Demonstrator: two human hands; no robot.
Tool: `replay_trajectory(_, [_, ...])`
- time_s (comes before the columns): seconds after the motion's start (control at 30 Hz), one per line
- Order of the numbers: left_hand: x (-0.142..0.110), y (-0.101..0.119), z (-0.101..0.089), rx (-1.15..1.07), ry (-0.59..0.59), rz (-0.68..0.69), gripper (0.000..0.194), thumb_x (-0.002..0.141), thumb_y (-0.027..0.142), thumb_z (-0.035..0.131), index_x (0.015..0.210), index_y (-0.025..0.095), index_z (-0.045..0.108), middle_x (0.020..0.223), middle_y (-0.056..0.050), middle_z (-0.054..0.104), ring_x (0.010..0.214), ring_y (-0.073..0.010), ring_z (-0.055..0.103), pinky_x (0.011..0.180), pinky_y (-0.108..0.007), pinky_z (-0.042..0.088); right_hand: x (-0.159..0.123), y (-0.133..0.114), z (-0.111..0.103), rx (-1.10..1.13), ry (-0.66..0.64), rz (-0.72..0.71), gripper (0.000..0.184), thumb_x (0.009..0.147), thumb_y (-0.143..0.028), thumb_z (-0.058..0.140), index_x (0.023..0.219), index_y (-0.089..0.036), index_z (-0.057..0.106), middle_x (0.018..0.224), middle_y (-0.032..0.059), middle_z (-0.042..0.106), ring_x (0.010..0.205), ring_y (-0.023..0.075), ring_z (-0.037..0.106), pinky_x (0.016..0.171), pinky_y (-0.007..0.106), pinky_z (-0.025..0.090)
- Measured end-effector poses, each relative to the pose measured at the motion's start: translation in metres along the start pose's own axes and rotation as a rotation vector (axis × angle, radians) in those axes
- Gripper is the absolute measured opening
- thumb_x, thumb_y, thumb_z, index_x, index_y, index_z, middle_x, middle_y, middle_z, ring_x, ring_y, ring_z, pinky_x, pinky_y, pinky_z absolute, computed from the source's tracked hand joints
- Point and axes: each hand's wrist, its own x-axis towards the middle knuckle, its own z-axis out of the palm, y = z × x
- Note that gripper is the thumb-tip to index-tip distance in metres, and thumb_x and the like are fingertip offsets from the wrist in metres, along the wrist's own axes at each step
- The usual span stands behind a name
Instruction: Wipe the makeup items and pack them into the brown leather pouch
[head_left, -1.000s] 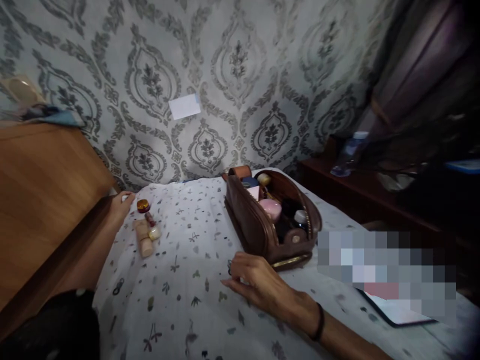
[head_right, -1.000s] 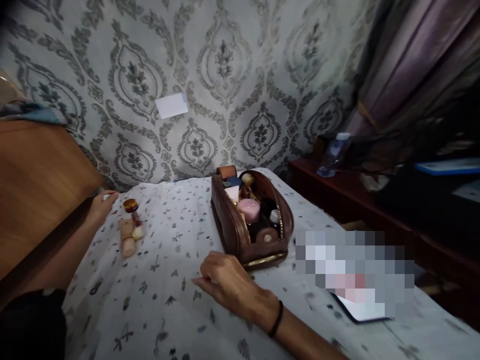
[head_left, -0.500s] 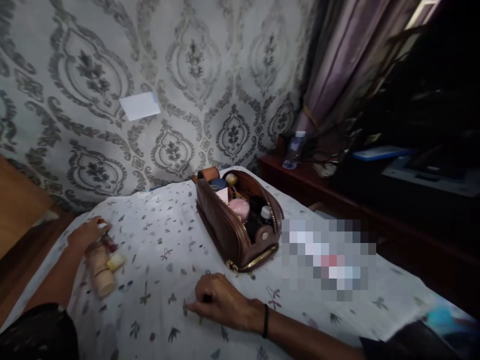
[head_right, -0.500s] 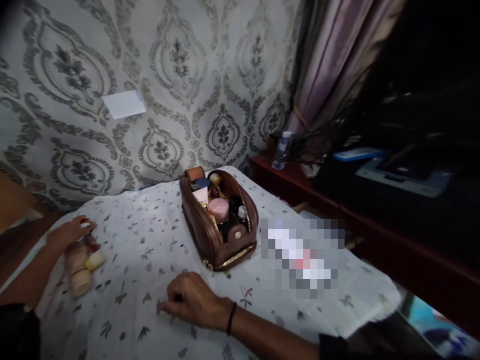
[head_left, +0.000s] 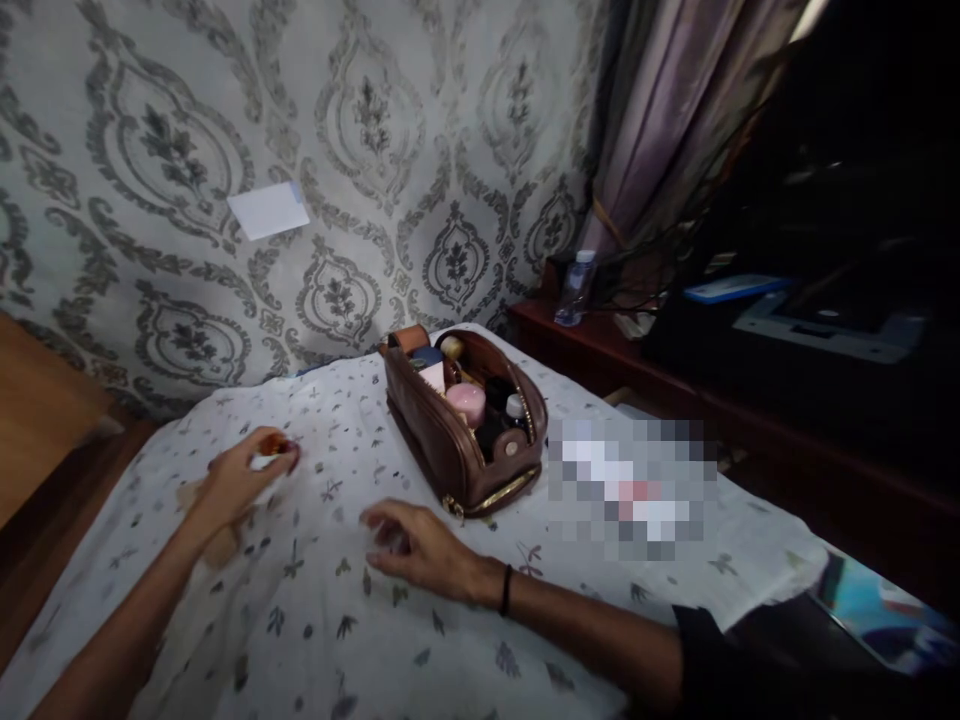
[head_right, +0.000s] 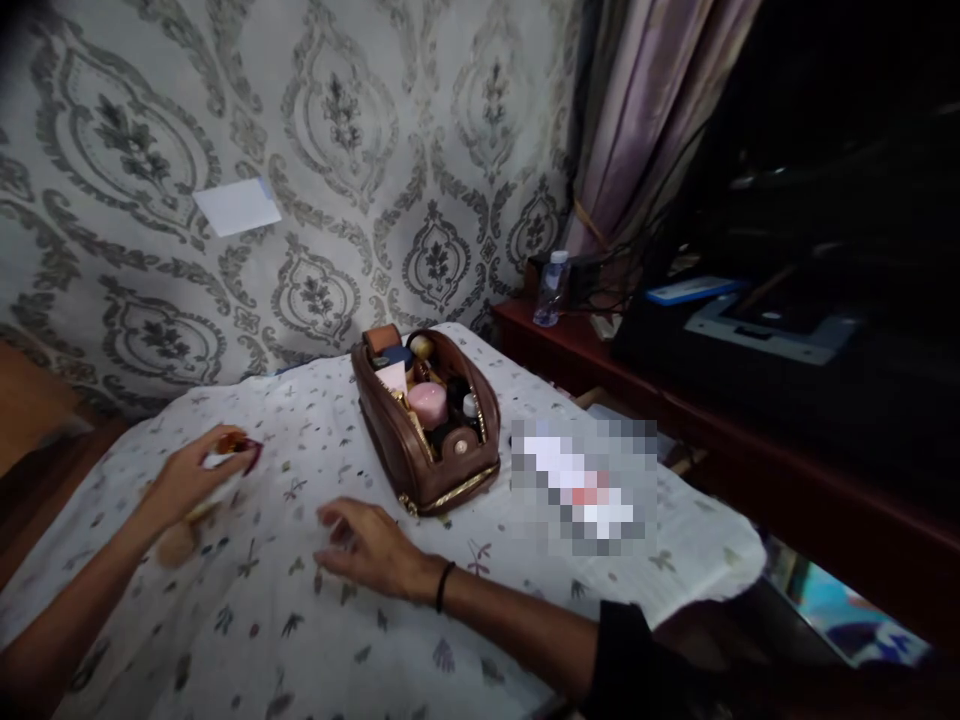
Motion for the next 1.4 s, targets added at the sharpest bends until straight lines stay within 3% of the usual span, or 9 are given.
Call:
replay_trajectory(0.1, [-0.044,0.048,0.022,-0.084,-0.188,0.137,0.039,0.079,0.054,0.062,0.102,0.023,0.065,0.093,-0.002,0.071,0.089,-0.023,0.065,0.078,-0.029,0.048,0.008,-0.005,0.006,-0.054,0.068,-0.049,0.073,0.073,-0.027,0.08,0.139,-0.015,0.05,0.128,0.0156,0.061,0.108,0.0232,0.061,0.091,0.037,0.051])
replay_trajectory(0.23, [-0.09,0.078,0.042,-0.143,-0.294,0.255,0.033,0.089,0.047,0.057,0.11,0.022,0.061,0.1,-0.003,0.071,0.09,-0.0206,0.066,0.081,-0.029,0.05,0.01,0.0,0.02,-0.019,0.136,-0.142,0.064,0.074,-0.017,0.071,0.135,-0.016,0.052,0.123,0.012,0.064,0.111,0.0246,0.06,0.098,0.041,0.049])
replay_trajectory(0.4, [-0.118,0.06,0.06,-0.07,-0.212,0.235,0.046,0.093,0.049,0.053,0.127,0.019,0.052,0.116,-0.01,0.068,0.102,-0.0262,0.067,0.089,-0.039,0.054,0.002,0.008,0.026,0.031,0.104,-0.078,0.052,0.074,-0.016,0.069,0.125,-0.019,0.059,0.106,0.0039,0.071,0.092,0.0199,0.066,0.086,0.033,0.051])
replay_trajectory(0.63, [-0.126,0.045,0.067,-0.098,0.078,0.346,0.038,0.1,0.036,0.045,0.133,0.017,0.049,0.122,-0.014,0.063,0.115,-0.0252,0.063,0.101,-0.043,0.052,0.003,0.002,0.024,-0.06,0.117,-0.037,0.049,0.069,-0.021,0.078,0.115,-0.018,0.062,0.102,0.0024,0.069,0.09,0.0192,0.063,0.082,0.031,0.048])
replay_trajectory(0.8, [-0.132,0.051,0.081,-0.063,0.008,0.523,0.044,0.099,0.031,0.047,0.141,0.017,0.045,0.142,-0.017,0.057,0.135,-0.0273,0.052,0.113,-0.047,0.045,0.002,0.008,0.028,-0.143,0.099,-0.138,0.035,0.074,-0.017,0.071,0.108,-0.017,0.062,0.097,0.0039,0.068,0.084,0.0187,0.062,0.079,0.031,0.049])
replay_trajectory(0.93, [-0.132,0.058,0.083,-0.165,-0.065,0.366,0.043,0.1,0.034,0.046,0.14,0.018,0.05,0.137,-0.015,0.063,0.128,-0.0273,0.059,0.11,-0.046,0.047,-0.001,0.015,0.03,-0.22,0.064,-0.261,0.042,0.074,-0.007,0.065,0.114,-0.018,0.06,0.11,0.0077,0.066,0.1,0.022,0.064,0.088,0.034,0.051])
replay_trajectory(1.07, [-0.126,0.061,0.075,-0.497,-0.149,0.082,0.044,0.099,0.046,0.047,0.132,0.019,0.056,0.123,-0.012,0.072,0.117,-0.0257,0.066,0.105,-0.042,0.048,-0.003,0.017,0.03,-0.253,-0.022,-0.339,0.057,0.073,-0.003,0.066,0.127,-0.019,0.056,0.126,0.0124,0.062,0.118,0.0265,0.06,0.098,0.04,0.05])
replay_trajectory(1.23, [-0.12,0.057,0.076,-0.969,-0.198,-0.229,0.046,0.087,0.059,0.062,0.113,0.021,0.063,0.098,-0.006,0.077,0.087,-0.0216,0.072,0.08,-0.032,0.055,-0.004,0.01,0.029,-0.127,-0.042,-0.391,0.056,0.08,-0.021,0.076,0.131,-0.02,0.055,0.137,0.0142,0.059,0.124,0.0263,0.059,0.102,0.04,0.049])
replay_trajectory(1.4, [-0.119,0.059,0.081,-1.253,-0.114,-0.398,0.048,0.072,0.054,0.079,0.101,0.02,0.061,0.083,-0.002,0.075,0.07,-0.0187,0.07,0.067,-0.028,0.054,-0.004,0.006,0.032,0.085,0.005,-0.254,0.066,0.071,-0.034,0.085,0.13,-0.021,0.058,0.131,0.0094,0.064,0.114,0.0254,0.064,0.099,0.039,0.051])
